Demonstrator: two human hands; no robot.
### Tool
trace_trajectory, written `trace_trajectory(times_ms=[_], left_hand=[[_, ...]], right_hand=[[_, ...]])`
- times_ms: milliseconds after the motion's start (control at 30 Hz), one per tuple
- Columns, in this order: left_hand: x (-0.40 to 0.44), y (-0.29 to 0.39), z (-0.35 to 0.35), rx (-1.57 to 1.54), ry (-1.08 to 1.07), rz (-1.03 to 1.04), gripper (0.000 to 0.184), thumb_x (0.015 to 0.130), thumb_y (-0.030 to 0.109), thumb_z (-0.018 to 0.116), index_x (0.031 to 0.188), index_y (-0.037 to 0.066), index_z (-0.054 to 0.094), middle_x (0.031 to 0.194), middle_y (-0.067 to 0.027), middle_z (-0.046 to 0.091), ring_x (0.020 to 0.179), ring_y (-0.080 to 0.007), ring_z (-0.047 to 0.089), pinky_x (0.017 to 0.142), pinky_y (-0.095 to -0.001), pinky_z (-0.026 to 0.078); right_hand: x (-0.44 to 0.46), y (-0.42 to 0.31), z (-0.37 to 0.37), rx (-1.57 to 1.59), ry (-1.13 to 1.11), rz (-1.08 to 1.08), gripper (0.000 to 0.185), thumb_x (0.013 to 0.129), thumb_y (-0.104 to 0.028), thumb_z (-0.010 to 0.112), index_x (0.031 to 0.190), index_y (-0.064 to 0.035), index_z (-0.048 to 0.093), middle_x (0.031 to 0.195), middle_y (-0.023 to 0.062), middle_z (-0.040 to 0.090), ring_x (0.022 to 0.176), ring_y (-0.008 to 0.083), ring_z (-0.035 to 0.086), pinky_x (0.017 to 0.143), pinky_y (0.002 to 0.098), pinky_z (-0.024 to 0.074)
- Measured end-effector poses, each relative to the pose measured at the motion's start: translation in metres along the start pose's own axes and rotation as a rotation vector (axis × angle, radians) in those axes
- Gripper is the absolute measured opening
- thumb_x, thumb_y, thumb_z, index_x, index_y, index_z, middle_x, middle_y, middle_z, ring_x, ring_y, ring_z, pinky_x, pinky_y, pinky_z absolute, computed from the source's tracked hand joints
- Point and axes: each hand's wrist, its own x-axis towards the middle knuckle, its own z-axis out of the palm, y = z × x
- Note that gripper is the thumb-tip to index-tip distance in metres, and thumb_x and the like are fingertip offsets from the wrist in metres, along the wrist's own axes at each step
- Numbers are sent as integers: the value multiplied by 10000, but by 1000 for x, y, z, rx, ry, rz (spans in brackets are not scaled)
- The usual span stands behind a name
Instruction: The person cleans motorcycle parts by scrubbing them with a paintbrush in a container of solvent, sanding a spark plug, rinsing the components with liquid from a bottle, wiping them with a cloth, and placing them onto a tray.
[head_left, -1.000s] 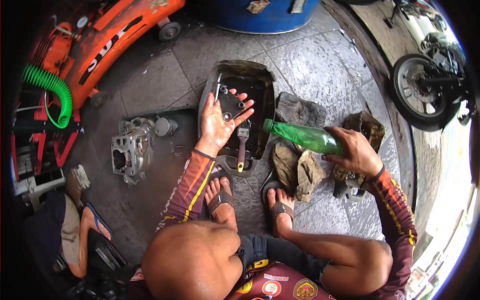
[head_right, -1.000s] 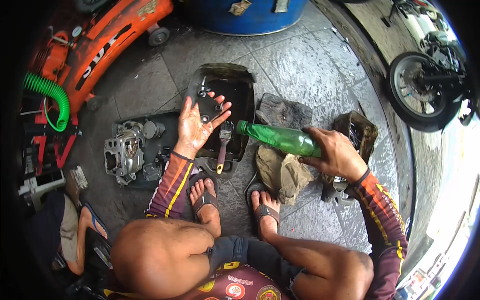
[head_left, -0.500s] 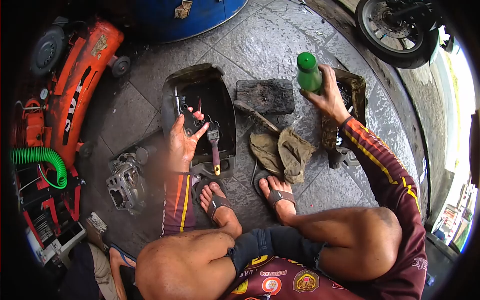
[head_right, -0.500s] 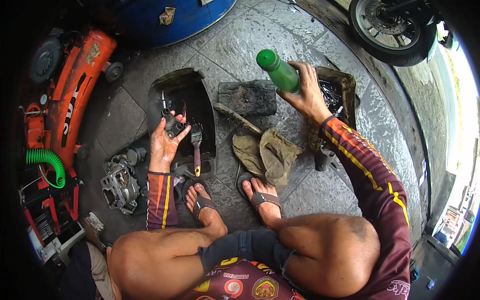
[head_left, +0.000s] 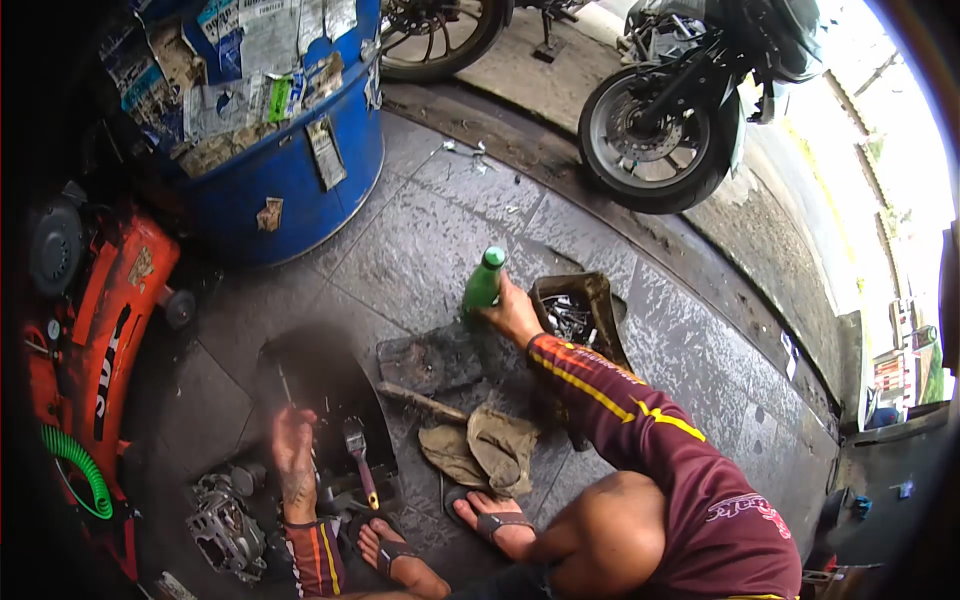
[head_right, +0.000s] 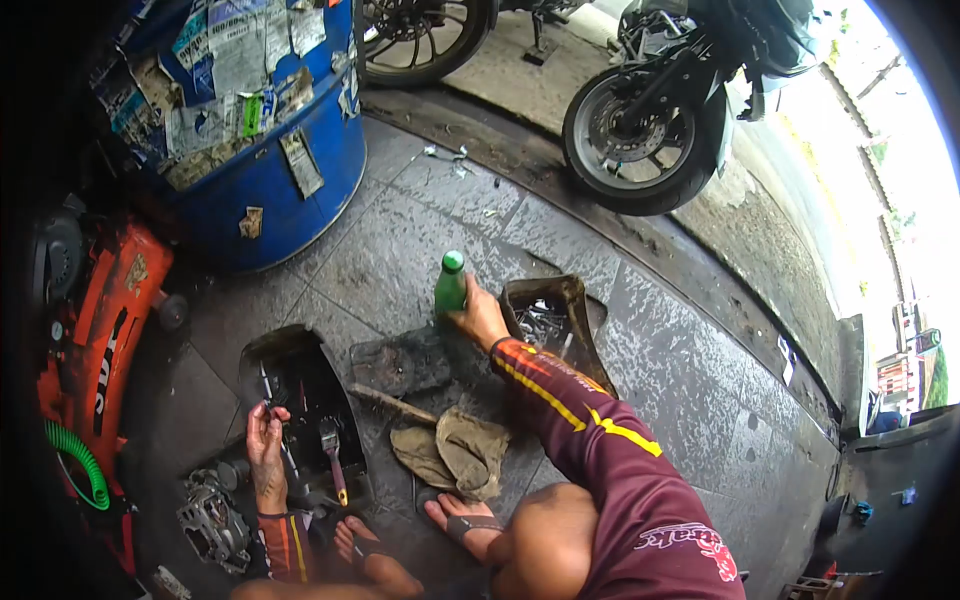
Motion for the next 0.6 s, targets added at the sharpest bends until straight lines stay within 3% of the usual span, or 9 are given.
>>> trace_trajectory(times_ms=[67, 133, 200, 267, 300, 333, 400, 467, 600], left_hand=[[12, -67, -28, 618, 58, -3, 405, 937, 241, 567, 1239, -11, 471, 1077, -85, 572, 1007, -164, 546, 931, -314, 419], [10, -48, -24, 504, 30, -13, 411, 936, 250, 566, 1235, -14, 469, 1074, -92, 573, 997, -163, 549, 911, -306, 427], [2, -37, -11, 381, -11, -59, 417, 935, 259, 566, 1231, -17, 467, 1071, -99, 573, 987, -162, 551, 890, -299, 436], [5, -32, -2, 444, 27, -40, 413, 932, 254, 568, 1240, 0, 462, 1058, -96, 579, 950, -164, 559, 851, -301, 449], [9, -57, -15, 661, 50, 41, 402, 936, 244, 562, 1246, 13, 453, 1015, -74, 570, 909, -153, 553, 826, -300, 450], [10, -61, -22, 643, 54, 64, 402, 936, 244, 562, 1246, 13, 453, 1015, -74, 570, 909, -153, 553, 826, -300, 450], [10, -55, -28, 298, -7, -206, 395, 936, 240, 562, 1241, 16, 451, 964, -49, 552, 887, -126, 540, 799, -288, 446], [6, -56, -26, 175, 45, -177, 393, 924, 236, 578, 1237, 29, 462, 912, -32, 551, 850, -96, 528, 797, -255, 425], [4, -72, -36, 33, 21, -118, 356, 944, 242, 550, 1229, 40, 483, 922, -43, 577, 858, -120, 548, 832, -278, 433]], right_hand=[[-1, -1, 3, 50, 35, 16, 779, 710, -226, 761, 1321, 50, 365, 1093, 288, 601, 1029, 431, 583, 856, 448, 492], [-1, -10, 1, 49, -11, 88, 785, 715, -228, 756, 1328, 50, 354, 1118, 291, 588, 1047, 426, 575, 871, 438, 489], [-7, 2, 7, 45, 20, 7, 778, 720, -201, 762, 1332, 35, 343, 1186, 281, 554, 1097, 424, 547, 897, 426, 479], [-11, 9, 10, 62, 5, 7, 772, 725, -176, 760, 1339, 11, 332, 1214, 278, 538, 1114, 428, 538, 911, 435, 475], [-16, 6, 11, 45, 28, 23, 742, 731, -178, 755, 1325, -10, 344, 1188, 275, 555, 1088, 424, 556, 903, 441, 481], [-21, 2, 8, 24, 58, 38, 713, 736, -181, 751, 1312, -31, 357, 1162, 272, 573, 1061, 420, 573, 894, 446, 487], [-26, 2, 3, -88, -27, 59, 691, 779, -199, 711, 1313, 17, 329, 1107, 291, 584, 1014, 447, 582, 862, 466, 493], [-36, 2, -2, -137, -78, 135, 611, 812, -235, 672, 1280, 9, 363, 1037, 293, 596, 983, 441, 589, 824, 481, 490], [-73, 8, -22, -142, -63, 102, 491, 837, -254, 637, 1213, -14, 433, 978, 278, 601, 939, 432, 596, 788, 490, 487]])
